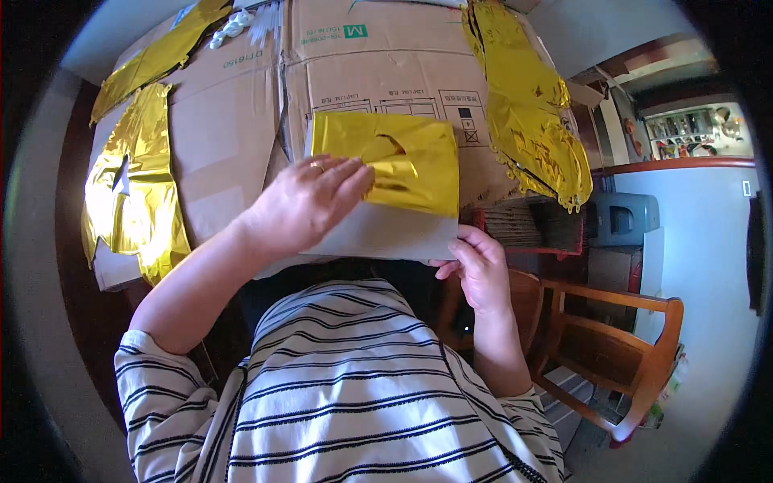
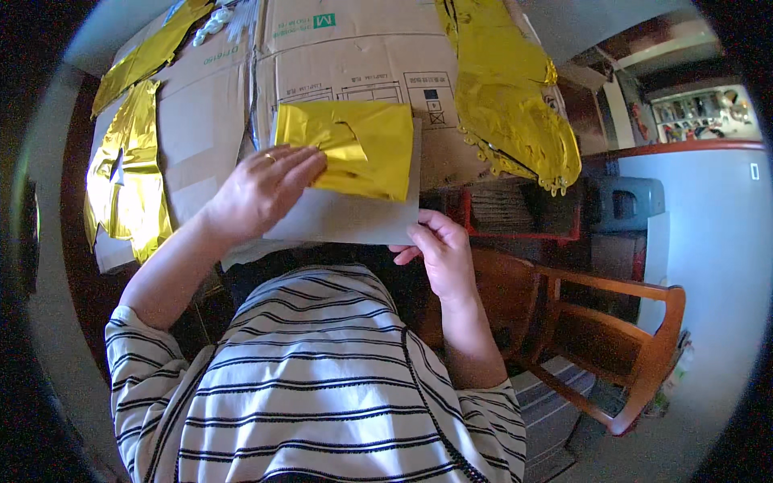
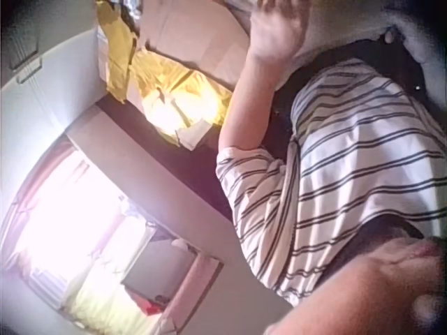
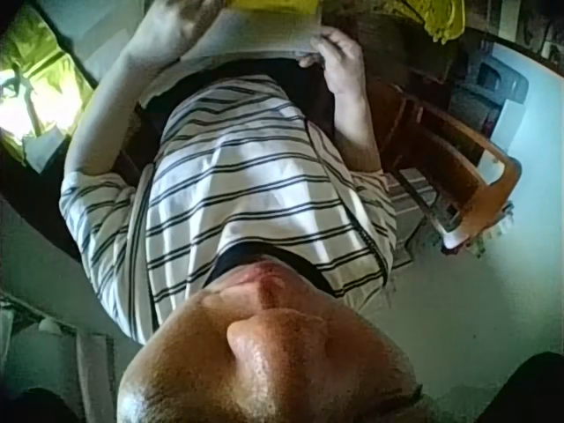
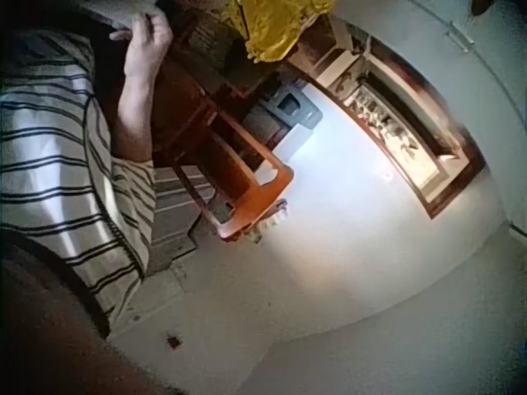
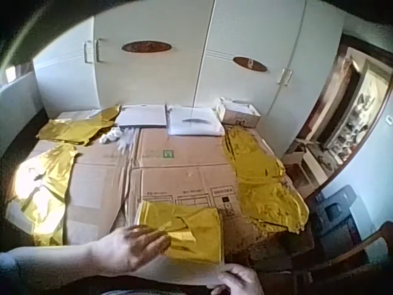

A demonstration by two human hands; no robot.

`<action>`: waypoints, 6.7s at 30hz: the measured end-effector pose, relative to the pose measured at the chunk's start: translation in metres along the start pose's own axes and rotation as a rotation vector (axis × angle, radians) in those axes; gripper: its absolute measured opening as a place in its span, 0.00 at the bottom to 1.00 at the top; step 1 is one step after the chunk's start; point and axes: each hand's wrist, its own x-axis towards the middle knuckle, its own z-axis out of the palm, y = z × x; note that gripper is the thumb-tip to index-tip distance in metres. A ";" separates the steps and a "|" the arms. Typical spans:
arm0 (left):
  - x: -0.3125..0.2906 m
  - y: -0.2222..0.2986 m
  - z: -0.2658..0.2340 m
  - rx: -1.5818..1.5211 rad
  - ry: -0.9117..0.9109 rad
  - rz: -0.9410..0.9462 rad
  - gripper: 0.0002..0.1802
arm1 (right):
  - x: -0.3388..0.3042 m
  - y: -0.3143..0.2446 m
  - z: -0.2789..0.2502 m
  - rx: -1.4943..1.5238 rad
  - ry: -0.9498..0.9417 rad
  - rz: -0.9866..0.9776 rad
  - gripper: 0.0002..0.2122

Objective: The recorder is manually packaging gold foil bags by attaching them to cardboard backing sheets on an assembly line.

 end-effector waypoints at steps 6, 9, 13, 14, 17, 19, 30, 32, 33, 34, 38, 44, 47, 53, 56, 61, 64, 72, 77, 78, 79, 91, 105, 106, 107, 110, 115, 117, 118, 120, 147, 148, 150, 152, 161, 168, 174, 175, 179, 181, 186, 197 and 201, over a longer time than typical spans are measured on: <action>0.018 -0.024 -0.014 -0.147 0.010 -0.181 0.15 | -0.017 -0.004 -0.012 -0.013 0.006 0.045 0.08; 0.020 -0.031 -0.011 -0.154 0.033 -0.201 0.16 | -0.028 -0.007 -0.023 -0.062 -0.034 0.076 0.08; 0.023 -0.031 -0.012 -0.140 -0.027 -0.226 0.17 | -0.038 -0.012 -0.034 -0.106 -0.049 0.096 0.07; 0.023 -0.031 -0.012 -0.140 -0.022 -0.222 0.17 | -0.038 -0.013 -0.037 -0.122 -0.038 0.104 0.07; 0.023 -0.030 -0.012 -0.128 -0.007 -0.218 0.17 | -0.039 -0.017 -0.048 -0.105 -0.009 0.102 0.08; 0.025 -0.030 -0.014 -0.109 -0.001 -0.217 0.17 | -0.040 -0.021 -0.051 -0.051 0.032 0.076 0.08; 0.019 -0.062 -0.015 -0.067 0.016 -0.288 0.16 | -0.039 -0.063 -0.073 -0.013 0.013 0.048 0.09; 0.015 -0.064 -0.020 -0.072 0.009 -0.305 0.16 | -0.035 -0.080 -0.085 -0.072 0.155 -0.027 0.09; 0.015 -0.064 -0.020 -0.085 0.015 -0.305 0.16 | -0.031 -0.092 -0.083 -0.101 0.248 -0.087 0.09; 0.014 -0.064 -0.021 -0.096 0.020 -0.307 0.16 | -0.024 -0.104 -0.081 -0.130 0.337 -0.146 0.10; 0.013 -0.064 -0.021 -0.090 -0.006 -0.324 0.16 | 0.026 -0.133 -0.072 -0.265 0.365 -0.245 0.10; 0.010 -0.069 -0.024 -0.094 0.024 -0.324 0.16 | 0.017 -0.144 -0.101 -0.334 0.313 -0.067 0.11; 0.013 -0.070 -0.029 -0.072 0.016 -0.310 0.16 | -0.006 -0.136 -0.111 -0.288 0.241 -0.022 0.11; 0.017 -0.065 -0.029 -0.002 -0.031 -0.260 0.15 | 0.009 -0.108 -0.061 -0.196 0.029 0.056 0.10; 0.014 -0.061 -0.023 0.091 -0.033 -0.189 0.15 | 0.037 -0.081 -0.022 -0.139 -0.014 0.054 0.09; 0.002 -0.034 -0.005 0.202 -0.018 -0.140 0.23 | 0.059 -0.045 0.013 0.003 -0.122 0.083 0.08; -0.006 -0.022 -0.012 0.131 -0.017 -0.217 0.29 | 0.060 -0.038 0.025 -0.025 -0.112 0.127 0.09; -0.038 -0.045 -0.001 -0.115 0.151 -0.581 0.34 | 0.074 -0.058 0.026 -0.287 -0.118 0.147 0.20; -0.038 -0.042 0.009 -0.034 0.179 -0.531 0.36 | 0.092 -0.081 0.048 -0.487 0.001 0.068 0.19; -0.039 -0.042 0.009 -0.049 0.170 -0.539 0.37 | 0.095 -0.083 0.051 -0.494 0.022 0.038 0.19; -0.039 -0.042 0.008 -0.064 0.161 -0.547 0.38 | 0.094 -0.092 0.056 -0.579 0.032 0.070 0.17; -0.071 0.019 -0.006 -0.491 0.415 -0.762 0.29 | 0.045 -0.057 0.020 -0.284 -0.077 0.150 0.12; -0.091 0.087 -0.001 -1.221 0.344 -1.123 0.39 | -0.018 -0.002 0.010 -0.069 -0.170 0.098 0.12; -0.092 0.088 0.001 -1.237 0.339 -1.116 0.39 | -0.018 -0.002 0.009 -0.083 -0.173 0.082 0.12; -0.093 0.089 0.003 -1.265 0.329 -1.112 0.37 | -0.017 0.001 0.008 -0.078 -0.173 0.083 0.12; -0.090 0.085 0.007 -1.317 0.314 -1.091 0.34 | -0.012 0.011 0.000 -0.067 -0.164 0.075 0.11; -0.084 0.074 0.010 -1.262 0.318 -1.036 0.30 | -0.006 0.014 0.004 -0.018 -0.084 0.034 0.10; -0.079 0.072 0.008 -1.253 0.320 -1.021 0.30 | -0.007 0.007 0.016 0.002 -0.064 0.001 0.10; -0.077 0.071 0.007 -1.249 0.321 -1.015 0.30 | -0.007 0.005 0.019 0.011 -0.055 -0.014 0.10; -0.079 0.067 0.007 -1.231 0.280 -1.019 0.30 | -0.006 0.005 0.020 0.003 -0.064 -0.029 0.11; -0.024 0.008 0.036 0.036 -0.053 -0.449 0.40 | -0.013 -0.022 0.018 -0.689 0.412 -0.345 0.10; -0.024 0.008 0.036 0.032 -0.046 -0.447 0.40 | -0.012 -0.030 0.018 -0.728 0.315 -0.289 0.11; -0.026 0.007 0.037 0.022 -0.037 -0.444 0.40 | -0.002 -0.045 0.019 -0.803 0.118 -0.173 0.13; -0.025 0.007 0.036 0.014 -0.031 -0.432 0.38 | 0.012 -0.047 0.016 -0.844 0.035 -0.070 0.18; -0.029 0.006 0.038 0.001 -0.026 -0.438 0.38 | 0.034 -0.050 0.025 -0.641 -0.033 0.170 0.19; -0.029 0.006 0.038 -0.004 -0.016 -0.438 0.38 | 0.031 -0.047 0.031 -0.533 0.009 0.098 0.14; -0.028 0.008 0.037 0.007 -0.027 -0.434 0.38 | 0.031 -0.049 0.033 -0.474 0.013 0.104 0.10; -0.027 0.008 0.036 0.010 -0.029 -0.437 0.38 | 0.032 -0.048 0.032 -0.464 0.011 0.100 0.10; -0.026 0.009 0.036 0.020 -0.026 -0.436 0.39 | 0.034 -0.041 0.027 -0.405 0.005 0.084 0.08; -0.027 0.010 0.036 0.024 -0.021 -0.439 0.39 | 0.035 -0.042 0.026 -0.350 0.006 0.100 0.07; -0.025 0.010 0.036 0.024 -0.022 -0.438 0.39 | 0.039 -0.043 0.027 -0.258 0.032 0.129 0.06; -0.026 0.012 0.025 -0.033 0.029 -0.337 0.40 | 0.038 -0.040 0.031 -0.200 0.048 0.080 0.07; -0.027 0.017 0.026 -0.031 -0.079 -0.310 0.43 | 0.042 -0.017 0.022 -0.435 0.144 -0.131 0.09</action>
